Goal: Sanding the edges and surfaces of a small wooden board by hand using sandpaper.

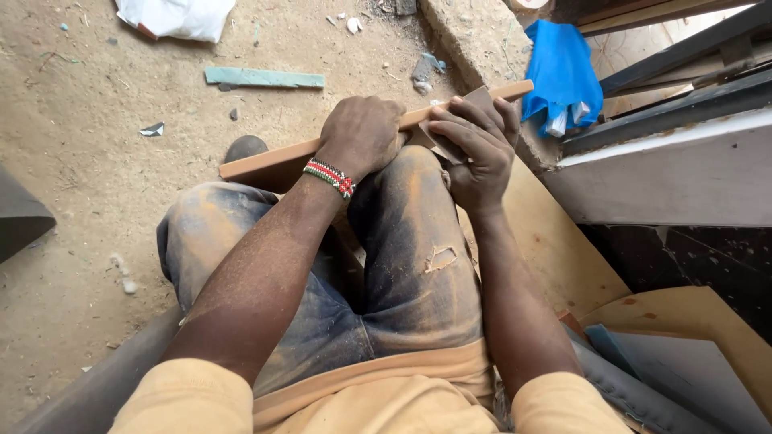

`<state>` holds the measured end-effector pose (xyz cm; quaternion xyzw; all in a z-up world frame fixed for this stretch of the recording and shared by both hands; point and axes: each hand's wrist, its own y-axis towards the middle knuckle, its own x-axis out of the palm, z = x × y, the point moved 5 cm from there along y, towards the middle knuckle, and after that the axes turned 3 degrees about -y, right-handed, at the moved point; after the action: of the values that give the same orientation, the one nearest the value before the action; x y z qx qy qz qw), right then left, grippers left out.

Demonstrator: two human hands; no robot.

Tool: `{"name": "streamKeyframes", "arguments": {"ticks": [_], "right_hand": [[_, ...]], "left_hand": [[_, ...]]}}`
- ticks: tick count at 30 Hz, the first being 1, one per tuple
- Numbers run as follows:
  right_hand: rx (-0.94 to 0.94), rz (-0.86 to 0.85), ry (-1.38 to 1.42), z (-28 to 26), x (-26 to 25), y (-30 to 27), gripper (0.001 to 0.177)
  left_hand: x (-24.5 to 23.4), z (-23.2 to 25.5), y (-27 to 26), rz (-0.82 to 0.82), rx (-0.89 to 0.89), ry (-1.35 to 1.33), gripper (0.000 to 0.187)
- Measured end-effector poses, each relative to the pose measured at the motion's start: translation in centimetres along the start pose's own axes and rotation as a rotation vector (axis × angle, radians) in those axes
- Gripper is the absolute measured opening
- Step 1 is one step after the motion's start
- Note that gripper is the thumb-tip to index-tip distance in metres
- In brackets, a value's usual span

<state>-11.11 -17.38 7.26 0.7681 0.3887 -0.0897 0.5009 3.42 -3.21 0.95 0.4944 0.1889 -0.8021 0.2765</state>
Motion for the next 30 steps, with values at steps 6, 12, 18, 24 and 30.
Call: {"name": "streamKeyframes", "arguments": {"ticks": [6,12,18,24,30], "right_hand": [[0.123,0.152,0.040,7.7,-2.9,0.0,0.018],[0.186,-0.016,0.214,1.1,1.2,-0.5,0.026],[0.294,0.223,-0.003,8.9,-3.7,0.6,0.042],[0.186,0.032,0.036,0.2,0.6,0.0,0.033],[0.161,0.163,-0.137,9.8,-5.3,0.4,0.022]], "left_hand": [[-1.4,1.2,-0.7,0.015,0.038,-0.032,0.024],[0.2,-0.4,-0.1,0.018,0.004,-0.038,0.024],[-1.2,0.7,-0.7,0.029,0.016,-0.081,0.024],[-0.4,-0.5,-0.5,0.026,-0.036,-0.068,0.027],[-0.9,0.4,-0.6,0.040,-0.005,-0.092,0.023]]}}
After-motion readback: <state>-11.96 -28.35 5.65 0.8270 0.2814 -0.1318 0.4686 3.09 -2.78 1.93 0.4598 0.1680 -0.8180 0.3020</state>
